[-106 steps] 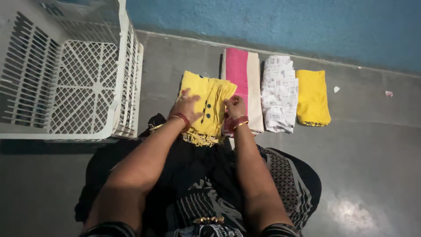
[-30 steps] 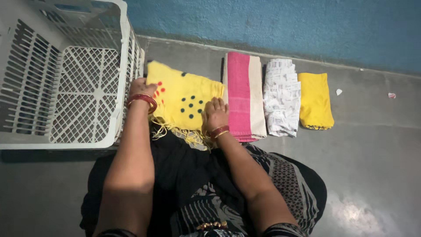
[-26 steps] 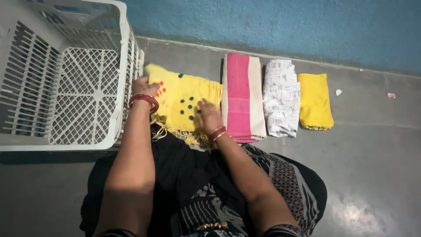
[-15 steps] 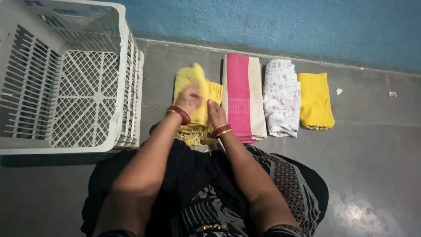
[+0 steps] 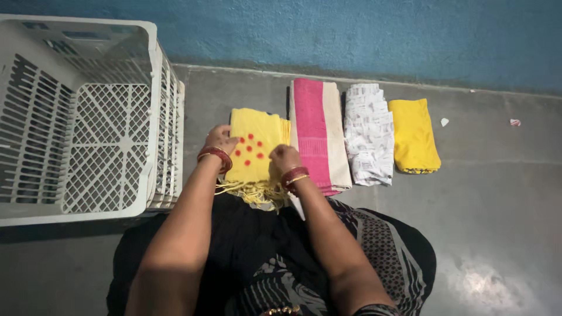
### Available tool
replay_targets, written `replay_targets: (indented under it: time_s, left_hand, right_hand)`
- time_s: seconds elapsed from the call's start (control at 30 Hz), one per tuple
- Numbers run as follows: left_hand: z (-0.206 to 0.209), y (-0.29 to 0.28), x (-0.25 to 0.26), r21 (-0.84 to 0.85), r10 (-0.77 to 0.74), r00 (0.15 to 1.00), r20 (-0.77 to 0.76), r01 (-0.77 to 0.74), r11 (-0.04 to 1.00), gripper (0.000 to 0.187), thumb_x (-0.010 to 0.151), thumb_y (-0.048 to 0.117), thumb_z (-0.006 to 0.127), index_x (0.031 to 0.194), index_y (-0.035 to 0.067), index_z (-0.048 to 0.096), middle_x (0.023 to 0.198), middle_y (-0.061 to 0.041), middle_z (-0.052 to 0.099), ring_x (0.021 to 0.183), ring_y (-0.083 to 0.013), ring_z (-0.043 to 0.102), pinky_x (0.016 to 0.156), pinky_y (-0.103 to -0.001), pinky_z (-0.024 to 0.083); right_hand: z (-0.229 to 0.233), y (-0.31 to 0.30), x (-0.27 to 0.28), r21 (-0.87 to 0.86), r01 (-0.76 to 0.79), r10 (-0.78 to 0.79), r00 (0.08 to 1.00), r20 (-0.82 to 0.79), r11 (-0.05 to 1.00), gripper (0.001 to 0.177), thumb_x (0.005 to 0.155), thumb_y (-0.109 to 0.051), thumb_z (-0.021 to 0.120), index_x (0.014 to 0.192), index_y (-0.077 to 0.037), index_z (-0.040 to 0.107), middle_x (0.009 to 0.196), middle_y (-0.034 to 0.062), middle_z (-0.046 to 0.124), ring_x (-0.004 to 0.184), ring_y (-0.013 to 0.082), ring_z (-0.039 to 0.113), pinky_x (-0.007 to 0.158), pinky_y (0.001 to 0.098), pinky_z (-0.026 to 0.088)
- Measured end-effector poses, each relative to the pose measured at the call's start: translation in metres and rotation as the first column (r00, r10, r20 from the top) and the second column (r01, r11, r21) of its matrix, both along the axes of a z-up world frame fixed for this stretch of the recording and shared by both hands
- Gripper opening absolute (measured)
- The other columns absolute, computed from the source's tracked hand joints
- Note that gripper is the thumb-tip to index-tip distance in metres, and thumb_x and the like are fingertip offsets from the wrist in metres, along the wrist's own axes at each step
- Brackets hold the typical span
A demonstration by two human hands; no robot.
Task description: The person folds several pieces of cloth on the floor and places them into a white plastic basket. The person folds a pink and white striped cloth, a yellow cloth with red dots, a white patterned cloth, and a solid yellow cloth, placing each into the basket after folding.
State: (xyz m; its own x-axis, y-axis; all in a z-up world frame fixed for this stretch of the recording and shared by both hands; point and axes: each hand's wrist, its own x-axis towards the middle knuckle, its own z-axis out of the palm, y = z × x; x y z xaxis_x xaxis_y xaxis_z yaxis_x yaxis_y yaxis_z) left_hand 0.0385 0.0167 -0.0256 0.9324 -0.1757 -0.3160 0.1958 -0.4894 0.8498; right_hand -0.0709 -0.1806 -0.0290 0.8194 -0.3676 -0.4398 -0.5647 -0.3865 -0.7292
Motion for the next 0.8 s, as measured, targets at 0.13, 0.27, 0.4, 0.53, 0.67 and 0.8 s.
replay_targets:
  time_s: [0.13, 0.27, 0.4, 0.53, 0.67, 0.8]
  left_hand:
    - [0.024, -0.003, -0.021, 0.324, -0.015, 0.980, -0.201, 0.081, 0.943, 0.066, 0.077, 0.017, 0.085, 0.130, -0.003, 0.053, 0.125, -0.028, 0.064, 0.116, -0.0396, 0.064, 0.099, -0.045, 0.052]
    - [0.017, -0.015, -0.026, 0.328, 0.032, 0.964, -0.265, 0.059, 0.943, 0.075, 0.074, 0.025, 0.090, 0.133, -0.001, 0.053, 0.131, -0.024, 0.063, 0.122, -0.0389, 0.062, 0.103, -0.045, 0.051]
    - [-0.015, -0.011, -0.018, 0.238, 0.147, 0.972, -0.185, -0.100, 0.966, 0.071, 0.074, 0.026, 0.087, 0.135, 0.003, 0.058, 0.133, -0.020, 0.067, 0.123, -0.0368, 0.066, 0.103, -0.045, 0.053]
    - [-0.042, 0.004, -0.006, 0.157, 0.206, 0.977, -0.058, -0.195, 0.968, 0.080, 0.074, 0.024, 0.087, 0.142, 0.003, 0.051, 0.138, -0.021, 0.064, 0.126, -0.0359, 0.063, 0.107, -0.043, 0.050]
    - [-0.057, 0.005, -0.003, 0.030, 0.013, 0.981, 0.192, -0.019, 0.999, 0.102, 0.064, 0.018, 0.091, 0.151, 0.012, 0.039, 0.147, -0.020, 0.052, 0.132, -0.0350, 0.054, 0.108, -0.042, 0.046]
    - [-0.062, 0.003, -0.009, 0.218, -0.207, 0.952, 0.227, 0.157, 0.963, 0.100, 0.070, 0.024, 0.088, 0.157, 0.024, 0.038, 0.149, -0.022, 0.050, 0.134, -0.0379, 0.054, 0.112, -0.041, 0.046]
  right_hand:
    - [-0.023, -0.015, -0.003, -0.286, -0.362, 0.330, 0.931, -0.154, 0.887, 0.025, 0.079, -0.024, 0.080, 0.100, -0.010, 0.073, 0.104, 0.0152, 0.075, 0.098, 0.0316, 0.072, 0.089, 0.0410, 0.058]
    - [-0.044, -0.018, -0.005, -0.302, -0.396, 0.380, 0.918, -0.113, 0.867, 0.026, 0.080, -0.022, 0.078, 0.100, -0.008, 0.071, 0.099, 0.0157, 0.075, 0.097, 0.0332, 0.072, 0.088, 0.0423, 0.058]
    - [-0.054, -0.005, -0.007, -0.346, -0.203, 0.255, 0.961, 0.110, 0.916, 0.025, 0.088, -0.018, 0.070, 0.111, -0.007, 0.070, 0.110, 0.0211, 0.072, 0.106, 0.0377, 0.069, 0.095, 0.0434, 0.055]
    - [-0.056, 0.001, -0.006, -0.368, -0.238, 0.344, 0.903, 0.256, 0.899, 0.057, 0.085, -0.015, 0.072, 0.138, -0.006, 0.053, 0.129, 0.0283, 0.059, 0.117, 0.0438, 0.060, 0.102, 0.0473, 0.050]
    - [-0.066, 0.001, -0.005, -0.439, -0.240, 0.425, 0.817, 0.390, 0.866, 0.081, 0.078, -0.014, 0.081, 0.147, -0.005, 0.039, 0.137, 0.0397, 0.041, 0.123, 0.0541, 0.048, 0.103, 0.0531, 0.044]
    - [-0.077, 0.003, -0.007, -0.400, -0.192, 0.339, 0.878, 0.338, 0.896, 0.070, 0.081, -0.013, 0.073, 0.145, -0.008, 0.044, 0.134, 0.0338, 0.051, 0.119, 0.0499, 0.055, 0.102, 0.0515, 0.049]
